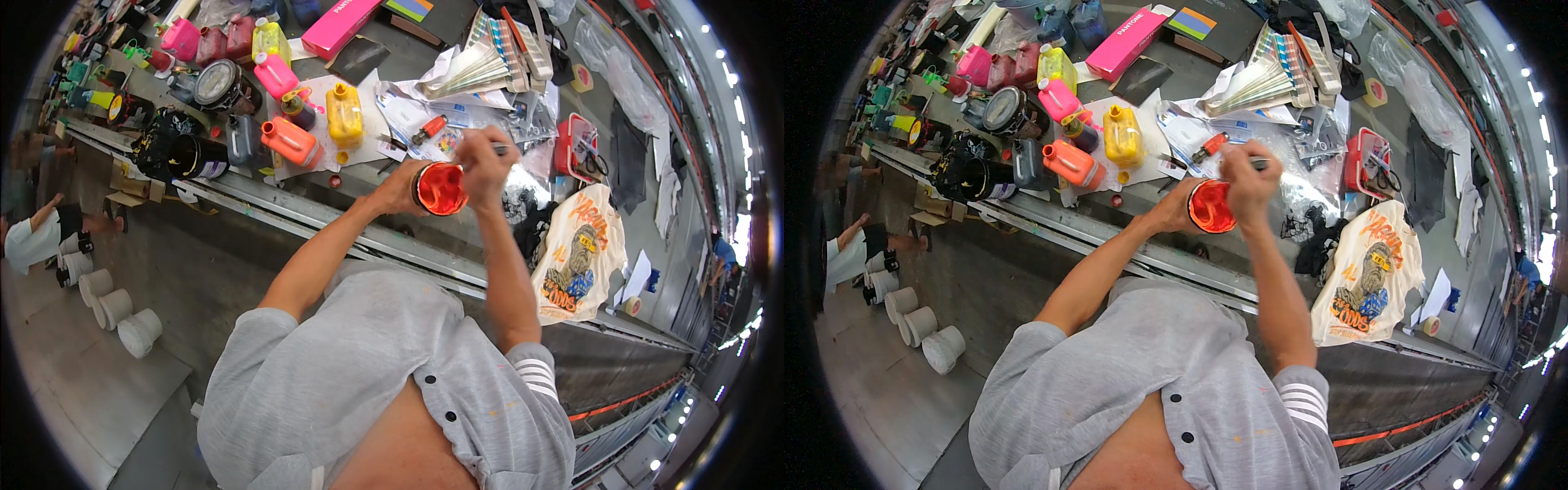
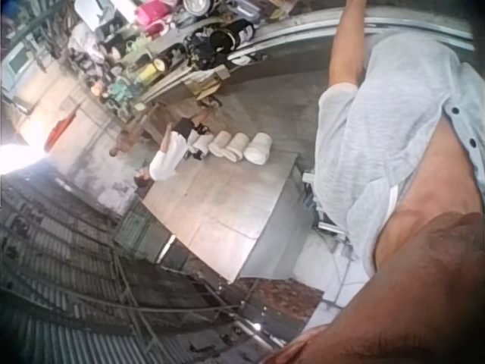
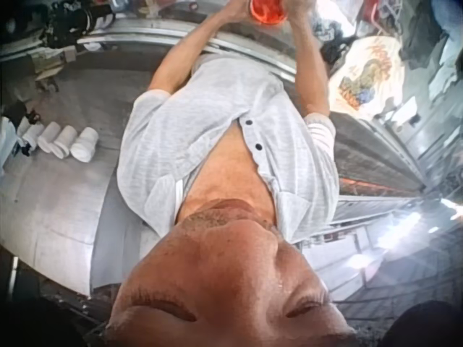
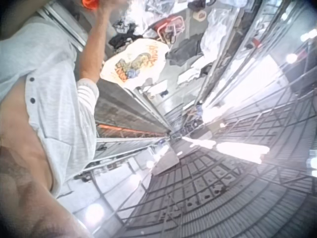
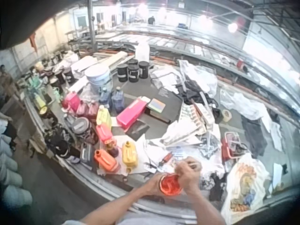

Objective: The person mixes red paint in a small container using a stick. They then pour additional red liquid from a bottle into the container and continue stirring. The person briefly handles a white t-shirt and a small paper card before resuming mixing.

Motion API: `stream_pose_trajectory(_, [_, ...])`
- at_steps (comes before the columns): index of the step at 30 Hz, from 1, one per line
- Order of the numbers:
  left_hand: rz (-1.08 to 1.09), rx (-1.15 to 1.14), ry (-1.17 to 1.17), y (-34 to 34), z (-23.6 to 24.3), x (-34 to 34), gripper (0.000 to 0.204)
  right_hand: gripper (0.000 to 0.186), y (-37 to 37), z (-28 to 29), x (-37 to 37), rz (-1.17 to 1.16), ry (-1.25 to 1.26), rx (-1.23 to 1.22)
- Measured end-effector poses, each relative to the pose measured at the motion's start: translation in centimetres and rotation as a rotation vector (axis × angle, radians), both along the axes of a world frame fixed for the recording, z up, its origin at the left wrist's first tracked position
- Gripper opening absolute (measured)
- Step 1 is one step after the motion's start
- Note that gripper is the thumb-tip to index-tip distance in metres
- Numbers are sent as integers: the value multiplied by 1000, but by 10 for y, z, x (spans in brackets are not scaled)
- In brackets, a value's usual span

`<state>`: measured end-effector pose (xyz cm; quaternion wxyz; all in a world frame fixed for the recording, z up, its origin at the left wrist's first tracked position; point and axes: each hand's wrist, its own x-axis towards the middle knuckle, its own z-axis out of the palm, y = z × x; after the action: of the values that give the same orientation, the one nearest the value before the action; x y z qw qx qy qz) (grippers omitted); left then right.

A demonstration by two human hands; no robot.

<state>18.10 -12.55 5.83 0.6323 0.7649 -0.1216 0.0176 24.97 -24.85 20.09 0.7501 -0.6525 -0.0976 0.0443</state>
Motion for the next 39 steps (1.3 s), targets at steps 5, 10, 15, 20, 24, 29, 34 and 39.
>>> stream_pose_trajectory(5, [-128,125,12,10,-3,7,89,15,-33,-9,-2,579,70,-196])
stream_pose_trajectory(10, [79,89,94,12,-13,-7,110,20,-44,23,31,354,142,385])
stream_pose_trajectory(15, [378,-17,46,-36,-21,-46,118,19,9,-23,3,147,91,147])
stream_pose_trajectory(20, [400,-75,127,-37,-49,-30,91,22,1,-25,2,985,-159,-260])
stream_pose_trajectory(24, [157,-13,117,-16,1,-22,89,24,-33,-3,27,809,289,-179])
stream_pose_trajectory(29, [74,-9,80,-5,-9,-14,91,33,3,-11,-6,270,-7,-96])
stream_pose_trajectory(34, [43,5,96,-5,-5,-11,92,32,-39,-3,7,305,163,32])
stream_pose_trajectory(39, [-4,-15,138,-7,-22,-5,86,30,-11,-36,-18,185,-103,-240])
